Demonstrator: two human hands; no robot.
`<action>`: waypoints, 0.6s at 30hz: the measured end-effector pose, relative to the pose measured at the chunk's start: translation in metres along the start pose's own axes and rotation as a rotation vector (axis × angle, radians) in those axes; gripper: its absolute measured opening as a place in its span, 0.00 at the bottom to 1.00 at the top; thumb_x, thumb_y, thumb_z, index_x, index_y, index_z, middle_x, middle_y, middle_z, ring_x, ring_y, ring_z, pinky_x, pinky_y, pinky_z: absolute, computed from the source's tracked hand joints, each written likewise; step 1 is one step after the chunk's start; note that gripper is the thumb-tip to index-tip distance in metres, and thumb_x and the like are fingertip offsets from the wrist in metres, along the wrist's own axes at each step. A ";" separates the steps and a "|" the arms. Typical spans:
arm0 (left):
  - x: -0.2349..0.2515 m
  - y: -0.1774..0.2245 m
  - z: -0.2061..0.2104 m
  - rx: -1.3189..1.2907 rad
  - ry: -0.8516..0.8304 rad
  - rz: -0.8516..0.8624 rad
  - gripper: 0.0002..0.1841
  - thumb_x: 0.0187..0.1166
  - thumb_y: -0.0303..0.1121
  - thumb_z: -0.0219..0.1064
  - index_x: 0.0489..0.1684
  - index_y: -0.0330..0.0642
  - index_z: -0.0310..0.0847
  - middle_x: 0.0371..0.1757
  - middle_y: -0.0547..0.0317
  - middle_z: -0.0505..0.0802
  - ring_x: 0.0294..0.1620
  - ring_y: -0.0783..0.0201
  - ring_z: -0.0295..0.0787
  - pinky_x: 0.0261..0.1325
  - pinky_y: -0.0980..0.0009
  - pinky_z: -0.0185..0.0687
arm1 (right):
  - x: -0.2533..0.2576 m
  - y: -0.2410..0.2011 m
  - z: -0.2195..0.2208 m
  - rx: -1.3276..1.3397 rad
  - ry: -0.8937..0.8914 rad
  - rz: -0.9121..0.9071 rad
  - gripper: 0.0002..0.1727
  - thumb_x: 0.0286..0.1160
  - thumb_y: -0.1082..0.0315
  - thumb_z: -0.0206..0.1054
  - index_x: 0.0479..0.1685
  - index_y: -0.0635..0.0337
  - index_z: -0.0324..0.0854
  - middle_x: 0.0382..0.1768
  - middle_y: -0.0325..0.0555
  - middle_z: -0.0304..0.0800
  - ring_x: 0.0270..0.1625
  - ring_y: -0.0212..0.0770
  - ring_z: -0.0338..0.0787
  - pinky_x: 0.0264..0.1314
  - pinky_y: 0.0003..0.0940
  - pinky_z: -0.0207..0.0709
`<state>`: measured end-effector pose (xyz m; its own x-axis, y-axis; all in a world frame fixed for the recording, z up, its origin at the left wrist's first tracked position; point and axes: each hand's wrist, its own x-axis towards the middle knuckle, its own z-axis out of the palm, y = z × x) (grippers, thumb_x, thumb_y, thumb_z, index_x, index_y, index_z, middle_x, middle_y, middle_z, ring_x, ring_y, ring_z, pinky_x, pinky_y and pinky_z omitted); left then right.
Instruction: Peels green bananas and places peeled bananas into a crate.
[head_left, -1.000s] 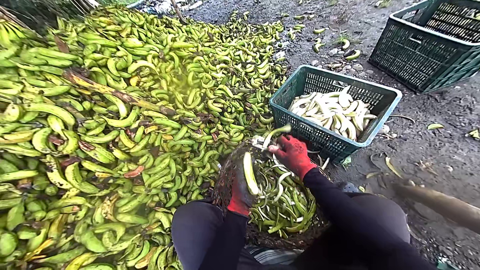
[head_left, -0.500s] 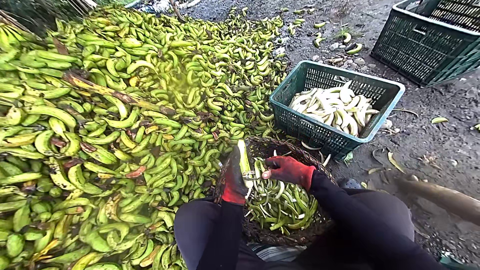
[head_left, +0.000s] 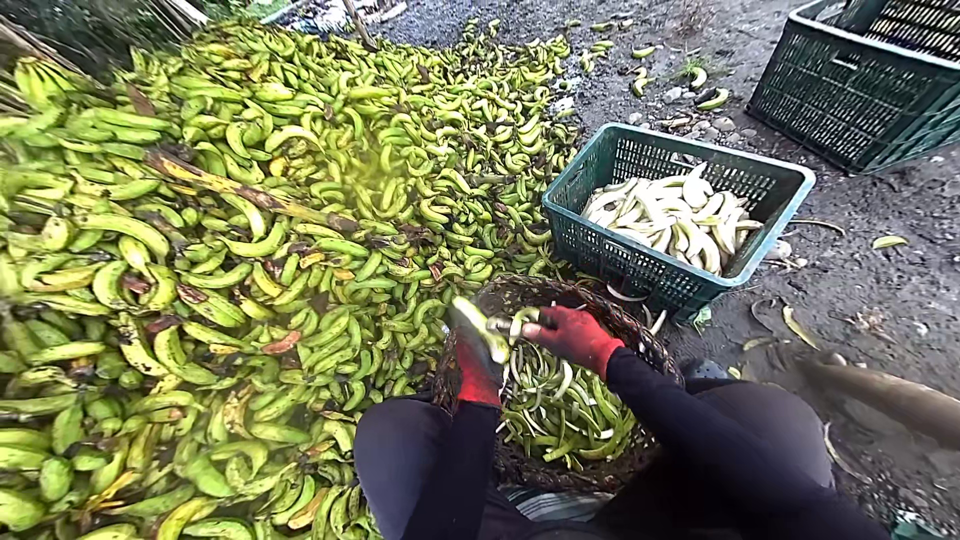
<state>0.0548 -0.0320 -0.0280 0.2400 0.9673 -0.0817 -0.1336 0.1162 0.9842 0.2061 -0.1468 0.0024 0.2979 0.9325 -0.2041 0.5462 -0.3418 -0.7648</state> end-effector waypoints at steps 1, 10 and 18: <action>0.007 0.002 0.000 0.023 0.087 0.042 0.27 0.96 0.48 0.40 0.84 0.43 0.65 0.70 0.46 0.84 0.64 0.59 0.83 0.66 0.58 0.82 | -0.004 -0.004 0.006 -0.008 -0.080 -0.023 0.34 0.82 0.33 0.56 0.54 0.57 0.86 0.50 0.55 0.90 0.57 0.56 0.88 0.65 0.65 0.74; -0.035 0.014 0.000 -0.176 -0.512 -0.402 0.23 0.96 0.46 0.38 0.61 0.41 0.76 0.39 0.55 0.89 0.33 0.68 0.87 0.33 0.73 0.87 | 0.025 0.025 -0.002 -0.214 0.249 -0.043 0.35 0.78 0.30 0.58 0.65 0.47 0.87 0.62 0.58 0.88 0.67 0.61 0.85 0.73 0.68 0.68; -0.005 0.008 0.000 -0.231 0.144 -0.055 0.33 0.93 0.58 0.33 0.80 0.45 0.66 0.65 0.49 0.84 0.61 0.59 0.83 0.61 0.55 0.83 | -0.009 -0.017 0.019 -0.205 0.075 -0.054 0.38 0.79 0.27 0.51 0.61 0.51 0.86 0.59 0.58 0.88 0.64 0.59 0.86 0.70 0.65 0.71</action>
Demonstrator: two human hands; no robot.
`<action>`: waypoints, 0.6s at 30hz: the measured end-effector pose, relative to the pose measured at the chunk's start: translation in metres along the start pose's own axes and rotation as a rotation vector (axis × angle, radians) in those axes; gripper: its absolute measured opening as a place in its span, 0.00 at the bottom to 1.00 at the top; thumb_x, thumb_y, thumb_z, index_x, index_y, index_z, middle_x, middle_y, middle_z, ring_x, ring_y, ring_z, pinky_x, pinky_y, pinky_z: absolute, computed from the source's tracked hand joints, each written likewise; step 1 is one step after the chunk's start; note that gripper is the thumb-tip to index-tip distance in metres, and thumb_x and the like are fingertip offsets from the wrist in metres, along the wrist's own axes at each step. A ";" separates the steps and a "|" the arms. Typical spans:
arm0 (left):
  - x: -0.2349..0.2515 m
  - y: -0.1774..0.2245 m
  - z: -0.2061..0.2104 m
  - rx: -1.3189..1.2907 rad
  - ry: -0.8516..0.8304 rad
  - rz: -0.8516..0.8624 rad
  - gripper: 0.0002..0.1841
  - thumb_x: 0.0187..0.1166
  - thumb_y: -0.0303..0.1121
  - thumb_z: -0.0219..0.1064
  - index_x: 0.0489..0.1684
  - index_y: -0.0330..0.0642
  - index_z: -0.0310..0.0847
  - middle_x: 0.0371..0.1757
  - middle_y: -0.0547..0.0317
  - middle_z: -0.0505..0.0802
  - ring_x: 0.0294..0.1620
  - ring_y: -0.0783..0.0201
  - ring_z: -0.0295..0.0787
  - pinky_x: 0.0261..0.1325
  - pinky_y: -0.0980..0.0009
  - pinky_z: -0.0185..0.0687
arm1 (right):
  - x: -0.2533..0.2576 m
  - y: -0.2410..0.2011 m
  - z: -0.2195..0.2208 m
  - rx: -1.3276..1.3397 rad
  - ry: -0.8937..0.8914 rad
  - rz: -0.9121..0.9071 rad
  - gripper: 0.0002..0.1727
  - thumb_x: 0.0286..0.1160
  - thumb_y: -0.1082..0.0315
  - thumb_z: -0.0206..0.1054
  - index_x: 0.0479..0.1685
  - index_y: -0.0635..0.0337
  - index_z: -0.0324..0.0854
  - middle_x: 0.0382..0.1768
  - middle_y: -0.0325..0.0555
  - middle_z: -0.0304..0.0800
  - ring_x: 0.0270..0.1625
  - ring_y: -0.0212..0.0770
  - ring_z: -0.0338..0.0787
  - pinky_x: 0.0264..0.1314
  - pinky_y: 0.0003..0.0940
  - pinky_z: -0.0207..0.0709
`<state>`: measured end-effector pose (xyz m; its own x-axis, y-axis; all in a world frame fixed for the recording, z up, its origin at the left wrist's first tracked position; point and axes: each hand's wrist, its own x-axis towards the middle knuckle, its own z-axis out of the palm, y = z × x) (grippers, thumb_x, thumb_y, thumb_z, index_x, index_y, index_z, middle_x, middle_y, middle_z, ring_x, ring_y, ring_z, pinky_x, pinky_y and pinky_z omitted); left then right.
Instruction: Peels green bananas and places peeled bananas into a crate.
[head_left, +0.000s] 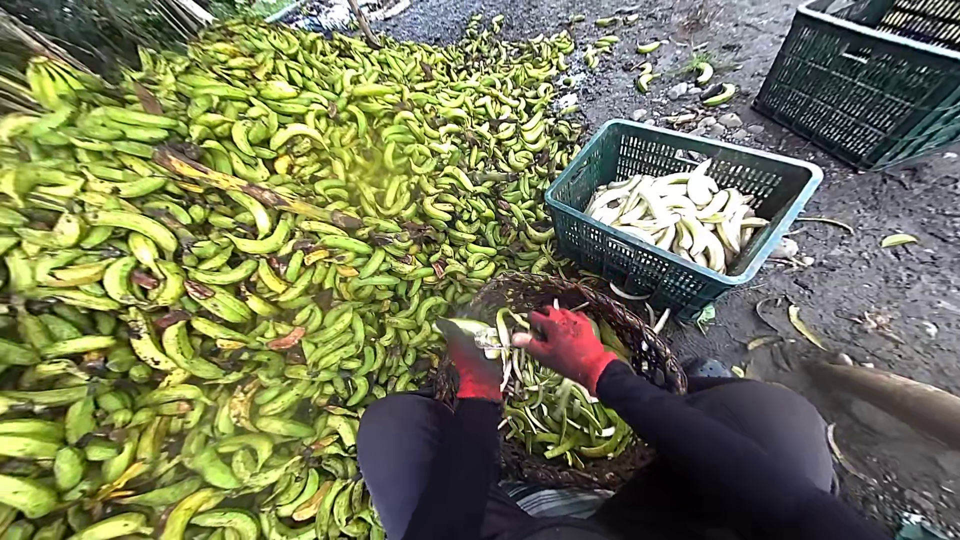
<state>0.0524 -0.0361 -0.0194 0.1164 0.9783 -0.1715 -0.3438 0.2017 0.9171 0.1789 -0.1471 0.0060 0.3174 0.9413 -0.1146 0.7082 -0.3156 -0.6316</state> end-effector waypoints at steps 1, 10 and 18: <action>0.007 0.003 0.001 -0.022 0.065 0.035 0.33 0.93 0.58 0.34 0.85 0.45 0.61 0.75 0.46 0.79 0.71 0.55 0.78 0.70 0.49 0.78 | -0.006 -0.006 0.002 -0.010 -0.013 -0.010 0.38 0.80 0.28 0.49 0.61 0.51 0.85 0.60 0.58 0.88 0.66 0.59 0.85 0.72 0.64 0.69; -0.005 0.001 0.001 0.241 -0.307 -0.024 0.28 0.96 0.50 0.38 0.75 0.41 0.73 0.62 0.49 0.88 0.60 0.62 0.86 0.63 0.61 0.85 | 0.009 0.022 -0.011 -0.107 0.141 0.013 0.32 0.78 0.30 0.55 0.57 0.46 0.89 0.58 0.54 0.89 0.64 0.58 0.85 0.70 0.63 0.70; -0.029 0.011 -0.015 0.537 -0.777 -0.186 0.24 0.95 0.40 0.40 0.80 0.36 0.69 0.62 0.51 0.88 0.59 0.67 0.86 0.64 0.66 0.84 | 0.031 0.044 -0.018 -0.017 0.112 0.148 0.31 0.82 0.32 0.54 0.53 0.49 0.88 0.51 0.56 0.89 0.55 0.60 0.88 0.57 0.68 0.75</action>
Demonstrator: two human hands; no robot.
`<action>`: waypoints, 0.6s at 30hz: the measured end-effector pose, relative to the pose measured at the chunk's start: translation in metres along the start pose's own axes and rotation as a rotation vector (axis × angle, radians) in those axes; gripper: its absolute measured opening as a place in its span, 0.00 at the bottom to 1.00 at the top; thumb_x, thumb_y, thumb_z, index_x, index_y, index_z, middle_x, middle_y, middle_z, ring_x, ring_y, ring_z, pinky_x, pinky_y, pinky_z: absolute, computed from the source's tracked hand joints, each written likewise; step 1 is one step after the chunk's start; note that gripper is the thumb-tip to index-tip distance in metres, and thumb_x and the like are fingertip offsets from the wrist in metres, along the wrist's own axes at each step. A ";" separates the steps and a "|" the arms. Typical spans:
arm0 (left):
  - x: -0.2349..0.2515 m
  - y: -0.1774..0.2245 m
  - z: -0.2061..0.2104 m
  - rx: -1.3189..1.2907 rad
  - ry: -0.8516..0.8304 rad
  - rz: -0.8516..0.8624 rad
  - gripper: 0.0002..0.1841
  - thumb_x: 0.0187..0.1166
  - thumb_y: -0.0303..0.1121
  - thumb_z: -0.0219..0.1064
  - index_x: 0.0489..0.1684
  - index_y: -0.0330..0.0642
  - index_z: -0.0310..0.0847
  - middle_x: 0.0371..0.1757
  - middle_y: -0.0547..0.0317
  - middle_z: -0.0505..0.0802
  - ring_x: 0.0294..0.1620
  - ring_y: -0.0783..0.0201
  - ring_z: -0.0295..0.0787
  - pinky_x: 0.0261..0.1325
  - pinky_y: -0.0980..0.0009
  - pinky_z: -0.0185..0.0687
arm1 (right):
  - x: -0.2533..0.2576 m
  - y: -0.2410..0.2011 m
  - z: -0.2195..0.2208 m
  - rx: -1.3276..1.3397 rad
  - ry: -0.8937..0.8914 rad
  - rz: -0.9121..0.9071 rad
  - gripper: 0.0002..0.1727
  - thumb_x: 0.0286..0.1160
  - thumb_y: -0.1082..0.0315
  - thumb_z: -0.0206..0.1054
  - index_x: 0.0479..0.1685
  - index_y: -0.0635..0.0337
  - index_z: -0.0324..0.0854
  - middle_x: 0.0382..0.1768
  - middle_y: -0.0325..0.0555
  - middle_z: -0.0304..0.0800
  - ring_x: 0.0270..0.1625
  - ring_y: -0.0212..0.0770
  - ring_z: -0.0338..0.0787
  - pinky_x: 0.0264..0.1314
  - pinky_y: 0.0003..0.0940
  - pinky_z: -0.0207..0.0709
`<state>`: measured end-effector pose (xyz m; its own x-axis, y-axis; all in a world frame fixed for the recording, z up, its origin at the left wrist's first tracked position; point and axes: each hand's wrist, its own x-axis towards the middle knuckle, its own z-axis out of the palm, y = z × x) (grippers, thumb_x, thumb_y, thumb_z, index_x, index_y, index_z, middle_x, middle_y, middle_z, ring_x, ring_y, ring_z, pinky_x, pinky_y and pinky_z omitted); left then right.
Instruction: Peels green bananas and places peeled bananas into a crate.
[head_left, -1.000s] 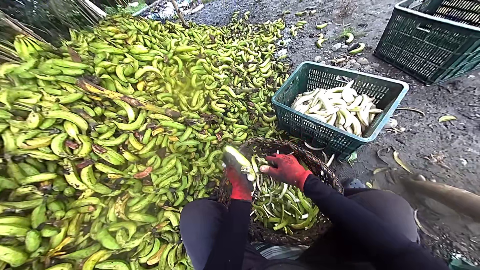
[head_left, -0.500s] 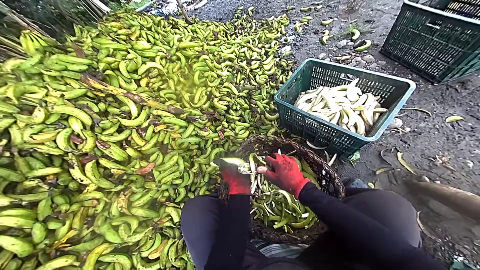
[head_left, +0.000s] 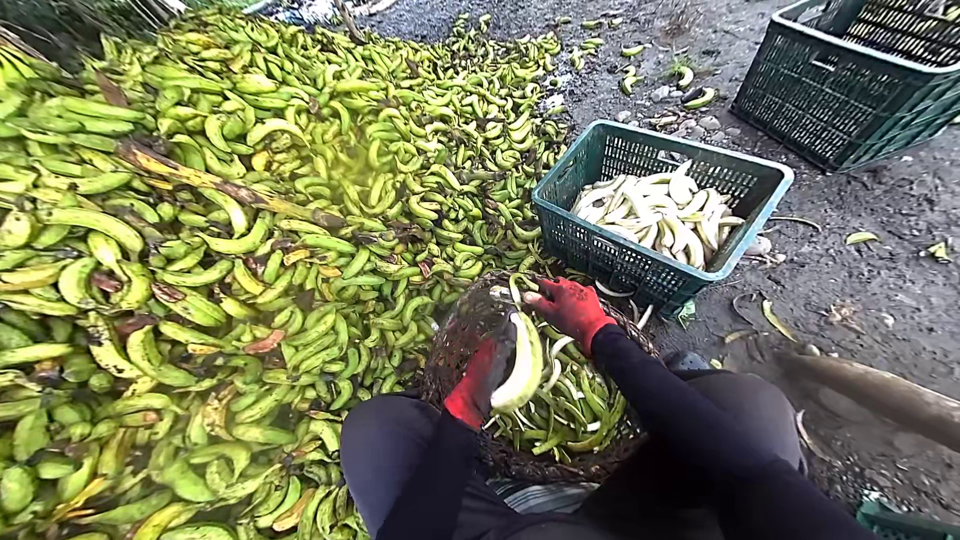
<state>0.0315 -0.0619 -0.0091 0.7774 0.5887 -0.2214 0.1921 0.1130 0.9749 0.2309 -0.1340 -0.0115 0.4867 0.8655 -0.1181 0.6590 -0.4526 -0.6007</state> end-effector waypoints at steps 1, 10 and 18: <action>0.001 -0.001 0.003 -0.051 0.100 -0.006 0.25 0.95 0.41 0.40 0.78 0.35 0.71 0.60 0.49 0.89 0.57 0.65 0.87 0.63 0.64 0.85 | -0.002 -0.002 0.002 0.017 0.022 0.002 0.31 0.81 0.32 0.55 0.52 0.50 0.87 0.50 0.56 0.89 0.55 0.60 0.88 0.57 0.68 0.75; 0.038 0.014 -0.006 -0.768 0.560 0.136 0.26 0.92 0.56 0.38 0.66 0.47 0.72 0.48 0.54 0.86 0.47 0.61 0.85 0.48 0.56 0.86 | -0.042 -0.037 0.022 -0.079 0.247 -0.298 0.34 0.78 0.30 0.55 0.57 0.48 0.90 0.58 0.60 0.90 0.63 0.63 0.87 0.69 0.70 0.71; 0.025 0.012 0.008 -0.229 0.547 0.080 0.27 0.96 0.50 0.39 0.73 0.40 0.74 0.58 0.48 0.88 0.56 0.61 0.86 0.59 0.60 0.85 | -0.029 -0.026 0.007 -0.130 0.112 -0.206 0.30 0.80 0.34 0.57 0.61 0.46 0.88 0.60 0.58 0.89 0.66 0.60 0.86 0.73 0.65 0.69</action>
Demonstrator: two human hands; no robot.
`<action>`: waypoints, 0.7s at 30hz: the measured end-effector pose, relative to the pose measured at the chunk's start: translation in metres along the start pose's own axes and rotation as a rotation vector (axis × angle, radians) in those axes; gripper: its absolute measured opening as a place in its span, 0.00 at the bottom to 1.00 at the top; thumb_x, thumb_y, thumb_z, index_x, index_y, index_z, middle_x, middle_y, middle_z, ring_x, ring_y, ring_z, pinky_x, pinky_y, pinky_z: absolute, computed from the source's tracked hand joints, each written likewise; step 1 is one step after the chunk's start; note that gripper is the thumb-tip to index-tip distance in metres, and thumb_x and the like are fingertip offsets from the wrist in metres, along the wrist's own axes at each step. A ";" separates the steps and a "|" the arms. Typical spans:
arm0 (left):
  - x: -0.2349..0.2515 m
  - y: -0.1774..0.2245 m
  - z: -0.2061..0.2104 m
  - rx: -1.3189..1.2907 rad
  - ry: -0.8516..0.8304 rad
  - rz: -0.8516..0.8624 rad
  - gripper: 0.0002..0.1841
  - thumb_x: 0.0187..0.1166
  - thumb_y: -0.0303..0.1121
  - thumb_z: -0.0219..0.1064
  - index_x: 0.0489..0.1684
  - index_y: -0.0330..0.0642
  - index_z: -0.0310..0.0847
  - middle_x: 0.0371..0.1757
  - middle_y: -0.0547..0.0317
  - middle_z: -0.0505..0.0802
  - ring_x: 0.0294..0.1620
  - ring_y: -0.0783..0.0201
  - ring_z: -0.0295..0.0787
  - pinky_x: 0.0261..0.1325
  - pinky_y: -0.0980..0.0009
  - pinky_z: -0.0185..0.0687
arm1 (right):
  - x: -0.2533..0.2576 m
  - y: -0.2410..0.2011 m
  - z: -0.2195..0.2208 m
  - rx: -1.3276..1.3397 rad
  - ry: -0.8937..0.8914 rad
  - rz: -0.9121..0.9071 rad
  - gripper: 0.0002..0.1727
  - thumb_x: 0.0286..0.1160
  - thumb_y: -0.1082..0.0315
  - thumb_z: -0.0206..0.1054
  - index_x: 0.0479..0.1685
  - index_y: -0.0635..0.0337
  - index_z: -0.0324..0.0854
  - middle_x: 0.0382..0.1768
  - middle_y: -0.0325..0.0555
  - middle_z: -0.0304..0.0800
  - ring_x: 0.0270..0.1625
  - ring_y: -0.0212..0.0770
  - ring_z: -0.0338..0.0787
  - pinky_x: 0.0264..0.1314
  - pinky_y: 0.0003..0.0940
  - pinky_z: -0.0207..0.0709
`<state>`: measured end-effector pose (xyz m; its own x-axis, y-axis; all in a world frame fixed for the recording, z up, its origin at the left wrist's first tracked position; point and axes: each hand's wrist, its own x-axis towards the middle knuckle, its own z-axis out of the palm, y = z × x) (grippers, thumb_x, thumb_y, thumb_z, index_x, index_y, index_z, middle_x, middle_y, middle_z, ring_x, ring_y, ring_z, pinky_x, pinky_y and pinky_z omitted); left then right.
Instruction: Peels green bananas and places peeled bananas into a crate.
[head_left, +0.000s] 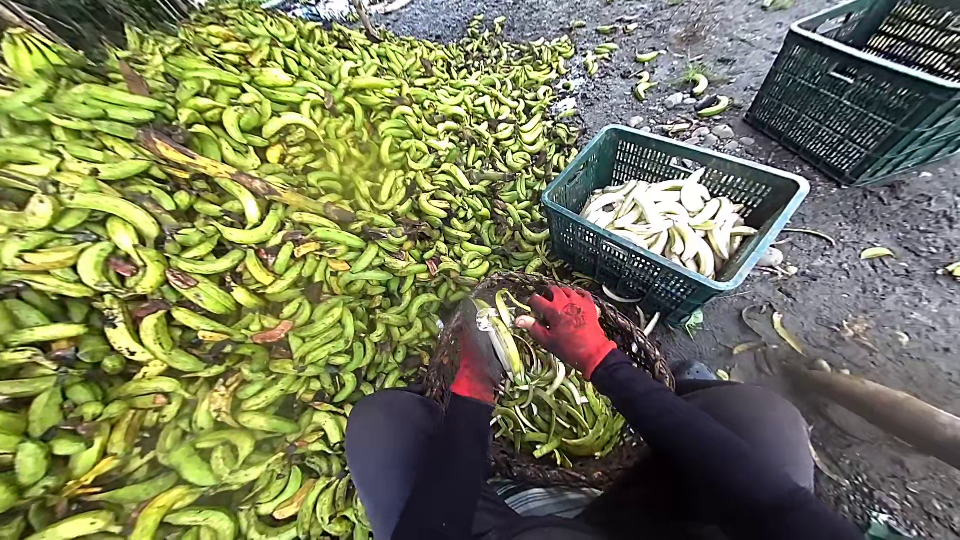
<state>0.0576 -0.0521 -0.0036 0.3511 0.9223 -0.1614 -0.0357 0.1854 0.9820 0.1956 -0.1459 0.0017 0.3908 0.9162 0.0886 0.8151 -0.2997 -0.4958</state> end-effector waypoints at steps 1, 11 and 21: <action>-0.003 0.001 0.000 0.071 0.027 -0.002 0.27 0.96 0.47 0.38 0.75 0.38 0.72 0.61 0.46 0.86 0.58 0.61 0.84 0.62 0.61 0.83 | -0.001 -0.002 0.001 -0.006 -0.002 -0.002 0.30 0.80 0.34 0.57 0.61 0.46 0.89 0.59 0.58 0.89 0.65 0.60 0.86 0.72 0.65 0.69; -0.008 0.010 -0.018 -0.159 -0.332 -0.291 0.26 0.95 0.48 0.37 0.51 0.37 0.77 0.26 0.52 0.86 0.21 0.62 0.83 0.23 0.67 0.83 | 0.013 0.023 0.013 0.341 -0.064 0.151 0.32 0.82 0.35 0.56 0.54 0.55 0.86 0.50 0.56 0.90 0.56 0.58 0.88 0.62 0.67 0.75; -0.003 0.018 -0.021 -0.452 -0.372 -0.201 0.20 0.93 0.45 0.45 0.60 0.42 0.79 0.44 0.50 0.90 0.42 0.60 0.90 0.46 0.61 0.90 | 0.000 -0.004 0.015 0.207 -0.079 -0.145 0.37 0.79 0.30 0.53 0.59 0.54 0.88 0.58 0.58 0.89 0.64 0.59 0.86 0.73 0.64 0.70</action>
<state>0.0364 -0.0439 0.0127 0.6918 0.6896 -0.2142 -0.2992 0.5438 0.7841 0.1858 -0.1409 -0.0099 0.2348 0.9660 0.1082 0.7520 -0.1100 -0.6499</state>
